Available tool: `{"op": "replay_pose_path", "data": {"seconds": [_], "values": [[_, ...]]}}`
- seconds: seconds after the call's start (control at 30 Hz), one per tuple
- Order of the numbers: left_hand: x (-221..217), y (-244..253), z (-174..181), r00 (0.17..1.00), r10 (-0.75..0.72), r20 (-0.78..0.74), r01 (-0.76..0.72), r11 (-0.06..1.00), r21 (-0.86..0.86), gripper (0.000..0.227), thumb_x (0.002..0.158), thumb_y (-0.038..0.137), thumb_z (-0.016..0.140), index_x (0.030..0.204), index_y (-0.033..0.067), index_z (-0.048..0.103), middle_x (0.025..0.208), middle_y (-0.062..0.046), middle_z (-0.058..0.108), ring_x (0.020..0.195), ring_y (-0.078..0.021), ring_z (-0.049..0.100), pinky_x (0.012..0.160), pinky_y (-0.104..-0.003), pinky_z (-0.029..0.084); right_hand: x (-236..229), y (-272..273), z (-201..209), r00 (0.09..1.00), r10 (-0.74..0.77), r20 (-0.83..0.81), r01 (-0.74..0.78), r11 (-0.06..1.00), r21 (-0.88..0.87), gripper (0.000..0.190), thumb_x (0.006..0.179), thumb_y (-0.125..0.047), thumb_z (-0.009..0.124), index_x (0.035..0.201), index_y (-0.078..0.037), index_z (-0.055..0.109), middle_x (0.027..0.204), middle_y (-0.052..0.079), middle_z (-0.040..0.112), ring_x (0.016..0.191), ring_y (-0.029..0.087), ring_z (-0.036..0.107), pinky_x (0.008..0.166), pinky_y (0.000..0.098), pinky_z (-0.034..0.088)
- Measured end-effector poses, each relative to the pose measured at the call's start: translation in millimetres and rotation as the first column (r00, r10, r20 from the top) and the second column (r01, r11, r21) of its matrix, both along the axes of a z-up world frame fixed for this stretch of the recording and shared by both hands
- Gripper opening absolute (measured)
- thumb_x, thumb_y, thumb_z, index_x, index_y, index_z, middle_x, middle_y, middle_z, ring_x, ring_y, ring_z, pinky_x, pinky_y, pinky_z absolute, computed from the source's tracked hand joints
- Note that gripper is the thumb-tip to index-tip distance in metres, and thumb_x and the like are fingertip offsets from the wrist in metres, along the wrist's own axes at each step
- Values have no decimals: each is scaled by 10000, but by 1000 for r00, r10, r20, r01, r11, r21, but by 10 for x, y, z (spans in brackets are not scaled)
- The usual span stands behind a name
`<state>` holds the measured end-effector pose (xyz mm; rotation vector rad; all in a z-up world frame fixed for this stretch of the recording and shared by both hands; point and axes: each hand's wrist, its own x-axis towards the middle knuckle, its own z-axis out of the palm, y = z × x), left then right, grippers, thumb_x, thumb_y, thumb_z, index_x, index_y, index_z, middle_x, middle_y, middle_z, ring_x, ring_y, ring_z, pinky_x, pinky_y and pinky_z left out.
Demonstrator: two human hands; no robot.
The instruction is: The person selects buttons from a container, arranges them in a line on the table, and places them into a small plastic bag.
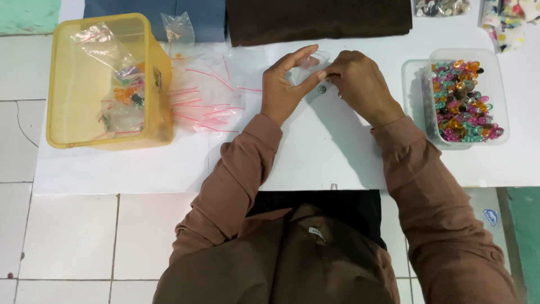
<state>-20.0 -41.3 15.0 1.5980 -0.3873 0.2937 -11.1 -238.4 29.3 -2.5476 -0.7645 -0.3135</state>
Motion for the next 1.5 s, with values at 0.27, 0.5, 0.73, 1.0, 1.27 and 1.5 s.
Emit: {"op": "replay_pose_path", "data": {"seconds": [0.27,0.5,0.73,1.0,1.27,1.5], "values": [[-25,13,-22,1000,3,-30,-2,999,34,439,855,240,870,1260,224,702,1158,12,765,1106,-124,699,1036,-272,544,-57,-58,-135,998,10,59,-24,971,239,229,944,127,631,1063,1,782,1036,139,742,967,305,648,868,388,511],[7,11,-34,999,22,50,-30,986,161,416,870,295,844,1254,286,687,1031,61,779,1024,-123,707,988,-277,561,-242,40,276,994,-42,100,-21,830,558,203,1048,180,704,1194,38,718,1188,186,684,1119,285,673,883,335,586],[70,-34,-106,992,28,124,-46,989,140,437,829,278,892,1225,232,712,978,56,775,941,-99,719,916,-251,562,-390,292,509,956,63,286,-212,824,525,98,1106,116,666,1192,75,691,1178,226,696,1149,362,674,986,421,577],[123,-56,-213,991,64,121,-86,978,191,436,790,309,899,1184,241,725,939,53,759,878,-126,690,860,-266,546,-396,360,500,947,119,297,-254,845,471,237,1062,216,573,1203,74,700,1197,246,708,1135,373,693,1007,437,581],[24,10,-14,995,28,-92,-31,999,-38,430,856,302,858,1257,248,712,1110,60,773,1026,-94,672,1002,-246,547,-280,197,323,966,98,240,-203,863,463,198,1159,14,520,1322,79,613,1313,250,633,1252,395,606,1069,481,511],[134,99,-47,982,25,-189,-72,966,-249,407,891,300,806,1269,169,732,1222,16,769,1086,-80,692,1010,-240,547,-271,101,-204,989,147,5,-147,989,12,440,1045,52,582,1482,30,537,1597,256,420,1497,489,328,1203,590,352]]}}
